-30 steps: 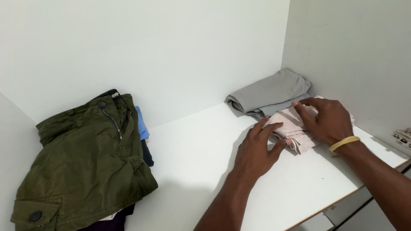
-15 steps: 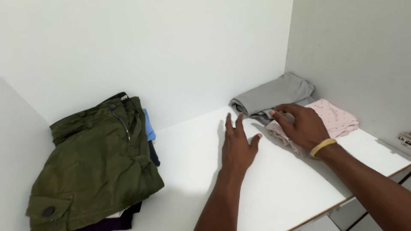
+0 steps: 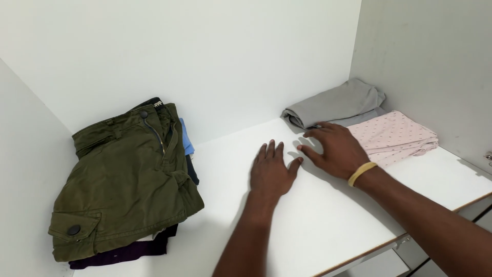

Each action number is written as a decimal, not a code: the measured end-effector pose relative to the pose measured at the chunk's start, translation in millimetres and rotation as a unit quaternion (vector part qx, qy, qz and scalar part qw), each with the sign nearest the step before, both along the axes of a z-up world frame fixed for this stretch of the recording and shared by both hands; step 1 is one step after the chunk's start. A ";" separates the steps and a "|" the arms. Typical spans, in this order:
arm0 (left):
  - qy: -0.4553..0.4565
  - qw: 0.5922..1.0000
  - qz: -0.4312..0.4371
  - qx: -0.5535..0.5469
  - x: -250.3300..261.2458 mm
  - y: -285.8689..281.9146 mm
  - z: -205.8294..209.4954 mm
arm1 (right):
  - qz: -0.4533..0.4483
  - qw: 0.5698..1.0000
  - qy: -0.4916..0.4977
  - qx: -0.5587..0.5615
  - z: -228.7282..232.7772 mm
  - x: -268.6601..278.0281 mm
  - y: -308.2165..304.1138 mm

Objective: Folding and stacking different pairs of pants on a closet shelf.

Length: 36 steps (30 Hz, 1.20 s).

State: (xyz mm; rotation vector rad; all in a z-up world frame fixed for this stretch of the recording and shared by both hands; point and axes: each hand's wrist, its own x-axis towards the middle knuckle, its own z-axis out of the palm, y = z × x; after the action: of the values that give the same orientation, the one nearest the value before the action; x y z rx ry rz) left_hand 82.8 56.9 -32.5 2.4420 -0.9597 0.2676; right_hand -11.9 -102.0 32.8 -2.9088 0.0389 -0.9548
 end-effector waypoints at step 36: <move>0.049 0.973 0.152 0.166 14.6 93.9 38.2 | 0.147 0.932 0.007 0.331 -0.2 76.9 142.3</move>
State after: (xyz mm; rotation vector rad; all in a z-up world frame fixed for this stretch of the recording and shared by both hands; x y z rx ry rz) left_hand 97.4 150.8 5.6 2.8810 -0.6247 0.0924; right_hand 64.9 40.3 32.6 -2.2186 -0.0611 -0.6949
